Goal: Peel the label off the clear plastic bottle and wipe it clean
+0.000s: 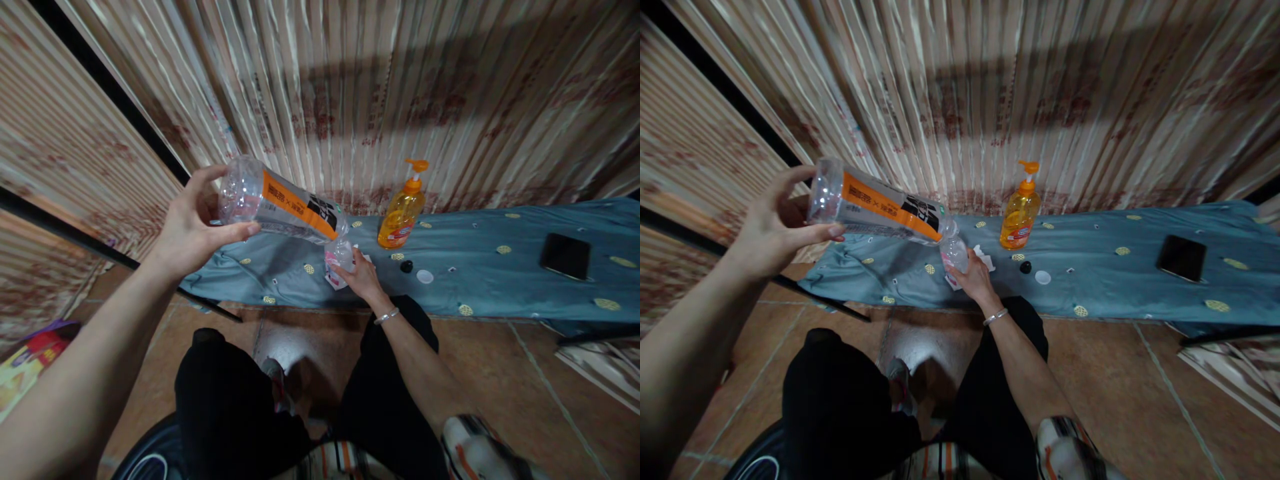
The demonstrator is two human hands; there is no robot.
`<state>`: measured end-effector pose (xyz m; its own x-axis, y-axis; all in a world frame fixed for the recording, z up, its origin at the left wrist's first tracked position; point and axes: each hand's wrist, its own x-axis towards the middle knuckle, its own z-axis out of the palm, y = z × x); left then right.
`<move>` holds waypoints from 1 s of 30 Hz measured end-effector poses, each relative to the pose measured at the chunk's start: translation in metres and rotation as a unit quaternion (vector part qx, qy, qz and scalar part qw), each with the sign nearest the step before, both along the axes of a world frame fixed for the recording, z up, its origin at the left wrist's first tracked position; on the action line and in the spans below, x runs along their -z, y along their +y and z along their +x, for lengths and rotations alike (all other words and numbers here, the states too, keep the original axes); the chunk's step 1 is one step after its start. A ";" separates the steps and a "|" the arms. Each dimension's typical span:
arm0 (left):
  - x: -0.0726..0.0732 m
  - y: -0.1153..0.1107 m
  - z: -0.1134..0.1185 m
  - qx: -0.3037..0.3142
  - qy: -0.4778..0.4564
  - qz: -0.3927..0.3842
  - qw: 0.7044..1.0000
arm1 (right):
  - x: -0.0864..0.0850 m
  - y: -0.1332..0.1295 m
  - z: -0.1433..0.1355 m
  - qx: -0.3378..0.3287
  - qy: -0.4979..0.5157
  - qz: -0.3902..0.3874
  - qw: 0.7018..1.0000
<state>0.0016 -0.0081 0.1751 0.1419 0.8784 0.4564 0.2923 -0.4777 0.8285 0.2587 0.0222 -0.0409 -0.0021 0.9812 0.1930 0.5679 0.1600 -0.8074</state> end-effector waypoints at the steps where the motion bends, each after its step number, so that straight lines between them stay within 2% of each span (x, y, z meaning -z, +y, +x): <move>1: 0.000 0.000 0.000 0.000 0.000 0.001 1.000 | 0.000 0.000 0.000 0.001 0.000 -0.002 1.000; 13: -0.001 0.000 0.000 -0.013 0.003 -0.008 1.000 | 0.005 0.002 0.000 0.003 0.000 0.016 1.000; 18: -0.003 0.001 0.000 0.006 0.003 -0.006 1.000 | 0.006 0.002 0.000 0.005 -0.007 0.020 1.000; 30: -0.005 0.002 0.003 -0.003 0.058 0.014 0.998 | 0.008 0.002 0.000 -0.004 0.002 0.026 1.000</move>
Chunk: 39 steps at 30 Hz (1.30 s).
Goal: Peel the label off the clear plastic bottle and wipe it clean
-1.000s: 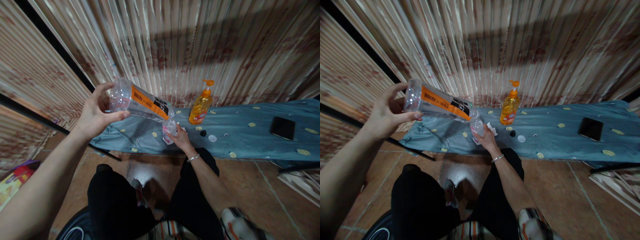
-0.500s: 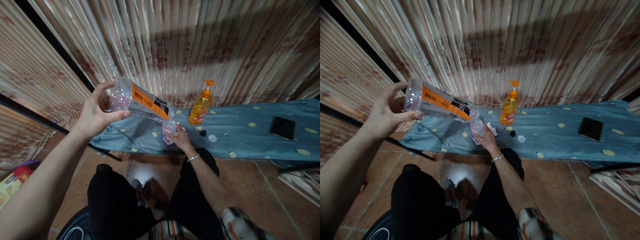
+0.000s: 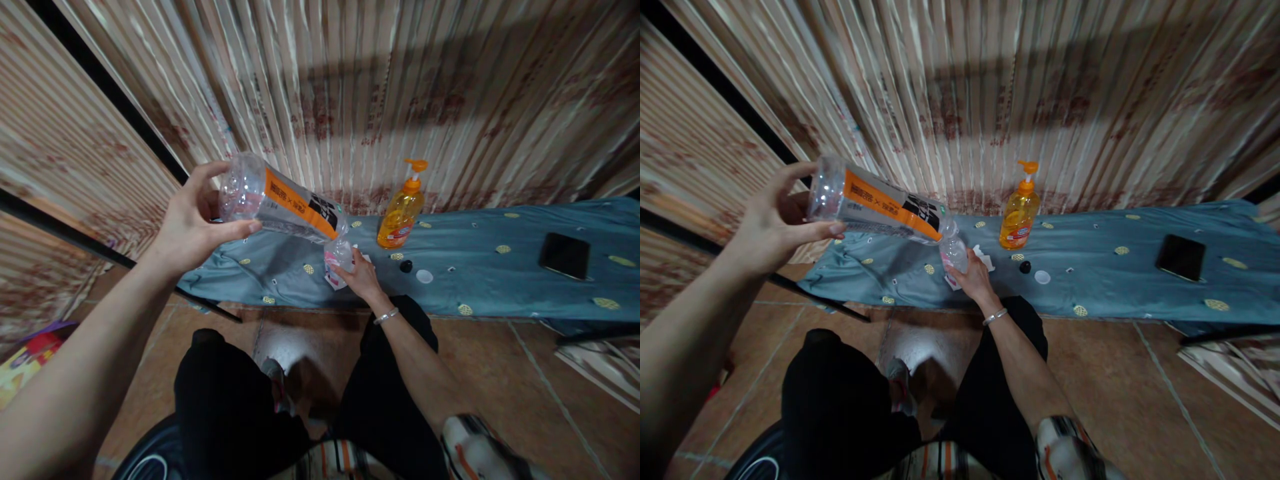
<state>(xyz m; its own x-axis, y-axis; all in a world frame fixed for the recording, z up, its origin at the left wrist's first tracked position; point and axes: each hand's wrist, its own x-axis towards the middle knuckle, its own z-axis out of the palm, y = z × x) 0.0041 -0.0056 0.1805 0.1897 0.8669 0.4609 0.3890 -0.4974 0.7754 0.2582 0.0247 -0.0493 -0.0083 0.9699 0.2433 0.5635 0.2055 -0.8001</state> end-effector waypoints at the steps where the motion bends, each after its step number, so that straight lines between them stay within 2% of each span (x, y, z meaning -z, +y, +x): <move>1: 0.000 0.000 0.000 0.003 0.000 -0.001 1.000 | 0.000 0.000 0.000 0.000 0.000 0.001 1.000; 11: 0.000 0.000 0.001 0.006 -0.053 -0.010 0.999 | -0.003 -0.001 0.000 0.000 0.009 -0.008 1.000; 18: 0.012 -0.007 -0.007 -0.021 -0.084 -0.025 0.996 | -0.006 -0.002 0.000 -0.003 0.003 -0.018 1.000; 26: 0.047 -0.027 -0.013 -0.062 -0.183 -0.063 0.979 | -0.011 -0.004 0.000 0.003 -0.004 -0.023 1.000; 32: 0.083 -0.041 -0.012 -0.105 -0.273 -0.070 0.954 | -0.008 -0.003 0.000 0.001 -0.005 -0.019 1.000; 39: 0.118 -0.052 -0.007 -0.117 -0.363 -0.111 0.918 | -0.005 -0.002 0.001 -0.002 0.006 -0.007 1.000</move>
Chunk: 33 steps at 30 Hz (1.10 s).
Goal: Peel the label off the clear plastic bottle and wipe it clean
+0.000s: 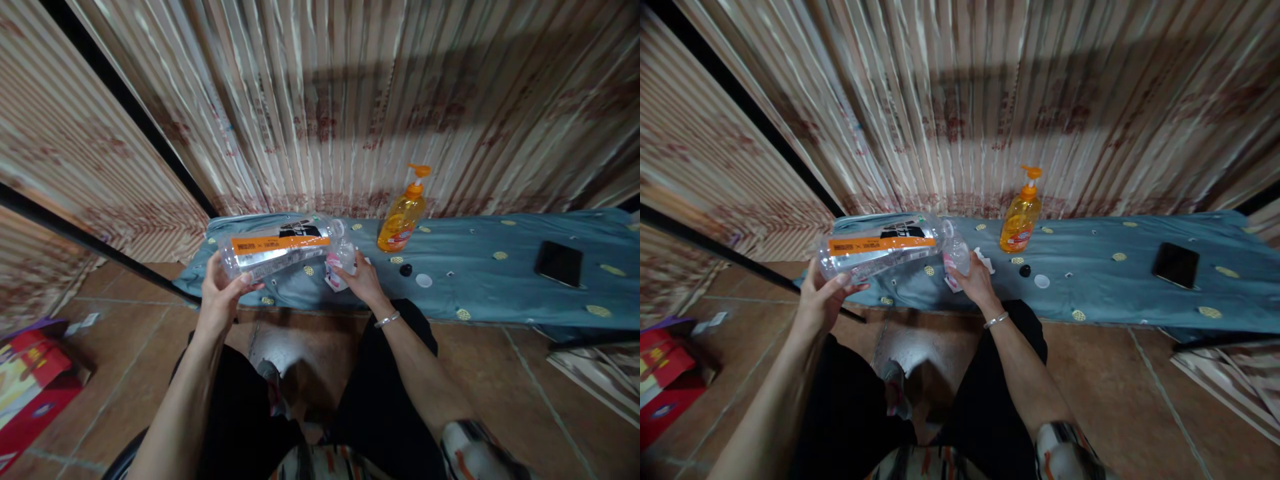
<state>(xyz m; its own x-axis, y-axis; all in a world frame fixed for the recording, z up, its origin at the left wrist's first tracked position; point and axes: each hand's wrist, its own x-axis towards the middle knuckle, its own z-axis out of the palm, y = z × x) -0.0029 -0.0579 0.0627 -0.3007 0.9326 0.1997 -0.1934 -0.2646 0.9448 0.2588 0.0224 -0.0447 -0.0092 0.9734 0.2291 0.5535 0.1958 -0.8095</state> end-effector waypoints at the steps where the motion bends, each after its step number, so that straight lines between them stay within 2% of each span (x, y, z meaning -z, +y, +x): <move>1: 0.005 0.000 0.001 -0.001 -0.019 -0.009 1.000 | 0.001 0.000 0.000 0.000 -0.001 -0.001 1.000; 6: 0.036 0.002 0.002 0.002 -0.118 -0.060 0.991 | 0.003 0.001 0.000 0.000 -0.007 -0.005 1.000; 10: 0.059 0.003 0.005 0.018 -0.210 -0.113 0.971 | 0.004 0.000 0.000 -0.006 0.004 0.009 1.000; 12: 0.069 0.003 0.008 0.026 -0.262 -0.127 0.956 | 0.004 0.000 0.001 -0.004 0.001 0.012 1.000; 15: 0.079 0.003 0.011 0.027 -0.285 -0.141 0.948 | 0.004 0.000 0.002 0.001 0.002 0.010 1.000; 24: 0.098 0.006 0.027 0.063 -0.352 -0.172 0.918 | 0.005 -0.002 0.003 0.003 0.016 -0.006 1.000; 27: 0.100 0.008 0.032 0.059 -0.396 -0.162 0.902 | 0.007 -0.002 0.003 0.004 0.013 -0.010 1.000; 33: 0.099 0.017 0.034 0.056 -0.402 -0.150 0.902 | 0.006 -0.004 0.005 0.000 0.020 -0.004 1.000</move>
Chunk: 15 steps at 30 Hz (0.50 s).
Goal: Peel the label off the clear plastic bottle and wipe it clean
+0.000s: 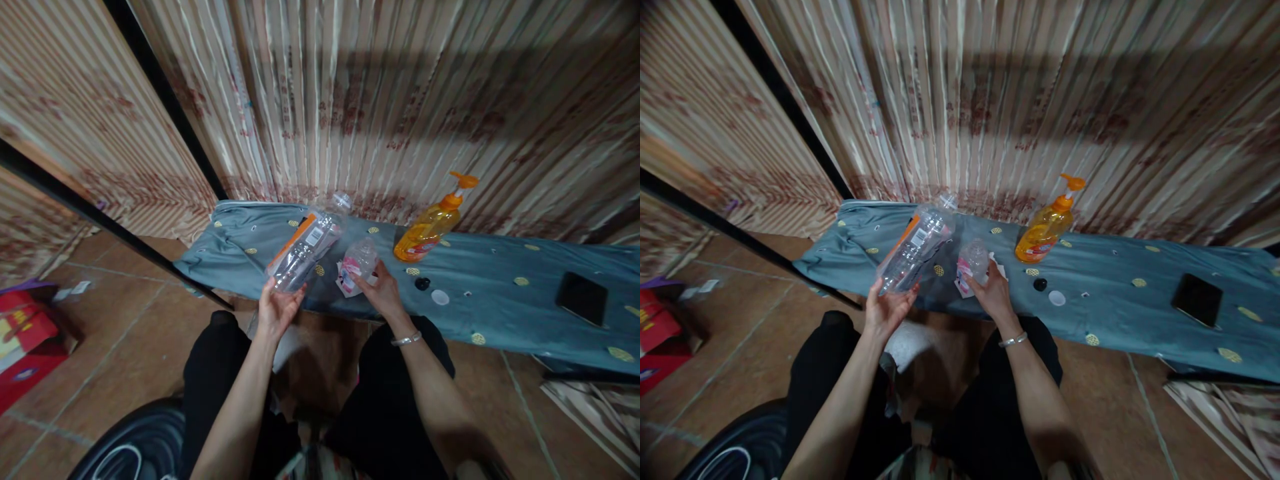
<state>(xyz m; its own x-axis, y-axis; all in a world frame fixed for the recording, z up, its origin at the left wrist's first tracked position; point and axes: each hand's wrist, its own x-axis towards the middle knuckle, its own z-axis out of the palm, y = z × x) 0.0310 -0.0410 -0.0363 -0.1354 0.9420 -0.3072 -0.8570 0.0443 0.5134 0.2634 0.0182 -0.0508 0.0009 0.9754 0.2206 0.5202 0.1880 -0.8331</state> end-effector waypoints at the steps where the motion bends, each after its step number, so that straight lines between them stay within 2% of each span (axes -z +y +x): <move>1: -0.001 0.002 0.000 0.000 0.002 0.001 1.000 | -0.001 0.000 0.000 0.001 -0.001 0.001 1.000; 5: -0.009 0.010 -0.002 -0.009 0.042 0.025 0.999 | -0.002 0.000 0.000 0.006 0.000 -0.003 1.000; 9: -0.012 0.020 -0.006 0.011 0.065 0.041 0.997 | -0.002 0.000 0.000 0.008 0.000 -0.005 1.000; 15: 0.002 0.030 -0.011 0.049 0.084 0.017 0.995 | -0.003 -0.001 0.001 0.003 0.007 -0.004 1.000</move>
